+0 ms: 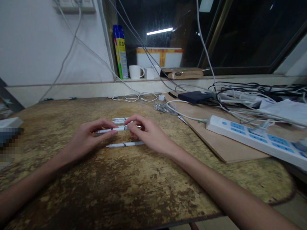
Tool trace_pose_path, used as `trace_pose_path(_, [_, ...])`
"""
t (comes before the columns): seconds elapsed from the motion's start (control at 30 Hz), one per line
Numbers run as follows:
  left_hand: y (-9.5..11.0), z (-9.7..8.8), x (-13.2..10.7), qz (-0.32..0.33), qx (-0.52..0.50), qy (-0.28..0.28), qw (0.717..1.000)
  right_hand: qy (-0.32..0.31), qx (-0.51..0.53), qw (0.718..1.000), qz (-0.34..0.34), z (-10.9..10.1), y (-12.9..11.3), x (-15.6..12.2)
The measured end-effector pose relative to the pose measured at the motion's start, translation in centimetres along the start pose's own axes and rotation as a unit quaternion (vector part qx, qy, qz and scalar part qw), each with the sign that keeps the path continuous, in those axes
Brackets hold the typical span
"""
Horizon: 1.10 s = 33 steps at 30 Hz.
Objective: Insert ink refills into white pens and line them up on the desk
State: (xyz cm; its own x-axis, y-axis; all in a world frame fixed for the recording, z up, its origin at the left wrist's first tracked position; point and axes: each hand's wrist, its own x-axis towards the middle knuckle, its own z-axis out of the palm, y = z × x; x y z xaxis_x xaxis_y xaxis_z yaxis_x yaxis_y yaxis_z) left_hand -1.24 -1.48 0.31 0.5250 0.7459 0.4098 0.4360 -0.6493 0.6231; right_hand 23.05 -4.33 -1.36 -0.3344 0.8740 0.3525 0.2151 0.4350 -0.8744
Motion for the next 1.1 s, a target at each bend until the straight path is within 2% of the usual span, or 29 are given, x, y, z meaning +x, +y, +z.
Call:
trace_pose_path(0.2, [0.3,-0.1,-0.1,-0.030,-0.021,0.007,0.999,-0.017,-0.014,1.000,0.007,0.0,-0.4,-0.3])
trace_pose_path(0.37, [0.8,-0.2,0.0,-0.048,-0.052,0.029,0.997,-0.035,0.058,0.997,0.044,0.1,-0.2,-0.1])
trace_pose_path(0.53, [0.6,0.3,0.6,-0.126,-0.145,0.092,0.977,-0.055,0.123,0.990,0.051,0.3,0.2,0.2])
trace_pose_path(0.63, [0.7,0.9,1.0,-0.139,-0.234,0.107,0.956,-0.066,0.118,0.990,0.044,0.4,0.4,0.2])
trace_pose_path(0.7, [1.1,1.3,1.4,-0.132,-0.283,0.105,0.944,-0.049,0.095,0.994,0.029,0.5,0.4,0.4])
trace_pose_path(0.77, [1.5,1.6,1.8,-0.130,-0.311,0.096,0.936,-0.002,0.066,0.998,0.003,0.5,0.2,0.9])
trace_pose_path(0.9, [2.2,2.1,2.9,-0.126,-0.320,0.041,0.938,0.085,0.073,0.992,-0.060,0.4,-0.9,2.7])
trace_pose_path(0.97, [2.4,2.4,3.5,-0.122,-0.304,0.022,0.945,0.109,0.078,0.989,-0.061,0.4,-1.4,3.6])
trace_pose_path(1.1, [2.5,2.6,4.3,-0.123,-0.302,0.019,0.945,0.150,0.098,0.983,-0.042,0.3,-2.0,5.0])
